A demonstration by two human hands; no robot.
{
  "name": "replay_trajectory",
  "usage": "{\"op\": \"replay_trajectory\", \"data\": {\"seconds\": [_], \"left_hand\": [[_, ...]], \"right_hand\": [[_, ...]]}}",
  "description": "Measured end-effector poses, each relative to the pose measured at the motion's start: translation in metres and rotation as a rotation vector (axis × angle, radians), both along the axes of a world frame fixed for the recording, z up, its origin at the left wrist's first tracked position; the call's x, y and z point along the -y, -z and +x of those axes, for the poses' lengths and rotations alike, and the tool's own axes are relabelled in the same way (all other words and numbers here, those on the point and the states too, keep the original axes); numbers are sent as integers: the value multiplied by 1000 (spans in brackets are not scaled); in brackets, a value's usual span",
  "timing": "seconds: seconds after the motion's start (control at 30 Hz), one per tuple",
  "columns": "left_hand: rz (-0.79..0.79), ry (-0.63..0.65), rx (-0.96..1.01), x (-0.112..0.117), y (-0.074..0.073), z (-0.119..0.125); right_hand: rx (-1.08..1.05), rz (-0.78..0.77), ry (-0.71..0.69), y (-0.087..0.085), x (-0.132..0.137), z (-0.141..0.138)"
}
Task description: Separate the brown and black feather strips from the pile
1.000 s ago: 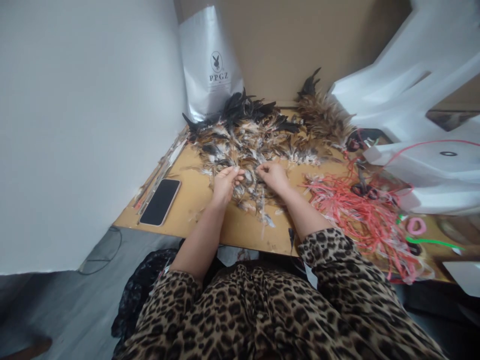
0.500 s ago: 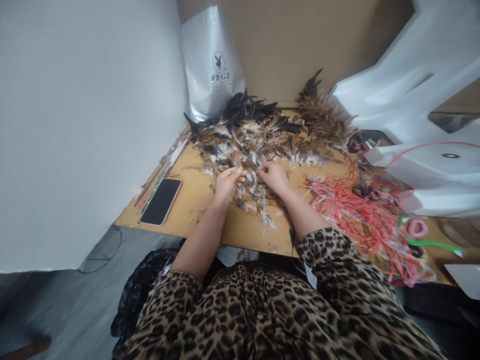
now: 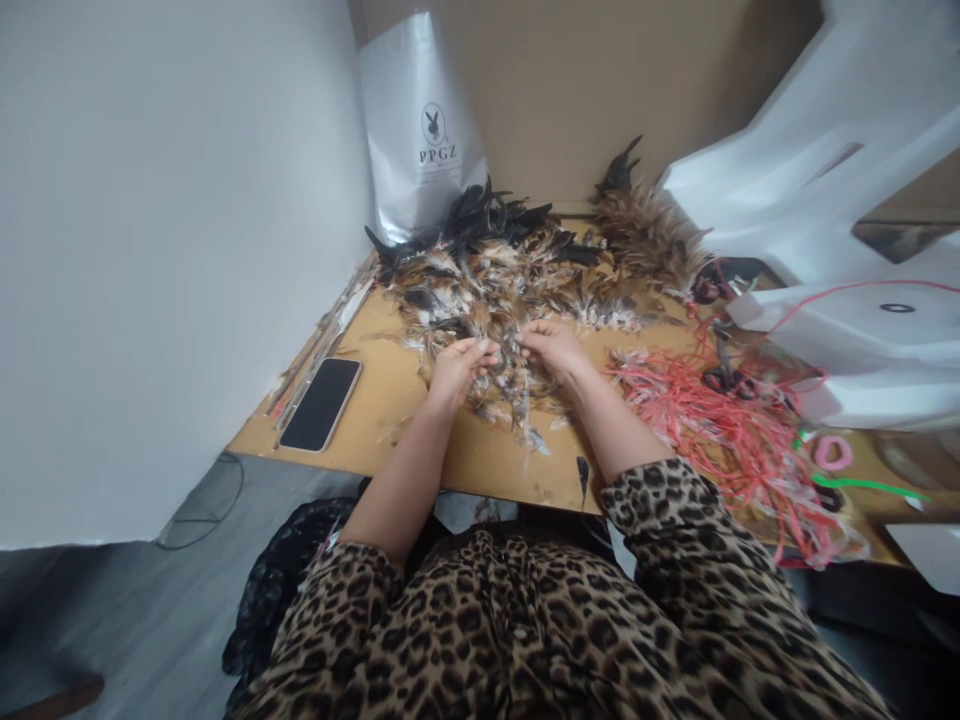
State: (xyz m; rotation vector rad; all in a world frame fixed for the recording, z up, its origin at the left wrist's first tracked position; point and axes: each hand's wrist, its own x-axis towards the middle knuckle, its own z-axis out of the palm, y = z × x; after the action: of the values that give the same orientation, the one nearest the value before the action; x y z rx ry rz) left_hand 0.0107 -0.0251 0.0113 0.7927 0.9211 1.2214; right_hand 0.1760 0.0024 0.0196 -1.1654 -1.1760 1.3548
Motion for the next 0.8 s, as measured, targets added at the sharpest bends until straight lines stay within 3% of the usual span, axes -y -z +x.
{"op": "replay_trajectory", "data": {"seconds": [0.2,0.53,0.8], "left_hand": [[-1,27,15,0,0,0],[-2,83,-23,3,-1,5],[23,-192,16,-4,-3,-3]], "right_hand": [[-195,-42,-97,-2,3,-4],[-90,-6,-57,0,7,-11],[-54,-4,-60,-1,9,-10]]}}
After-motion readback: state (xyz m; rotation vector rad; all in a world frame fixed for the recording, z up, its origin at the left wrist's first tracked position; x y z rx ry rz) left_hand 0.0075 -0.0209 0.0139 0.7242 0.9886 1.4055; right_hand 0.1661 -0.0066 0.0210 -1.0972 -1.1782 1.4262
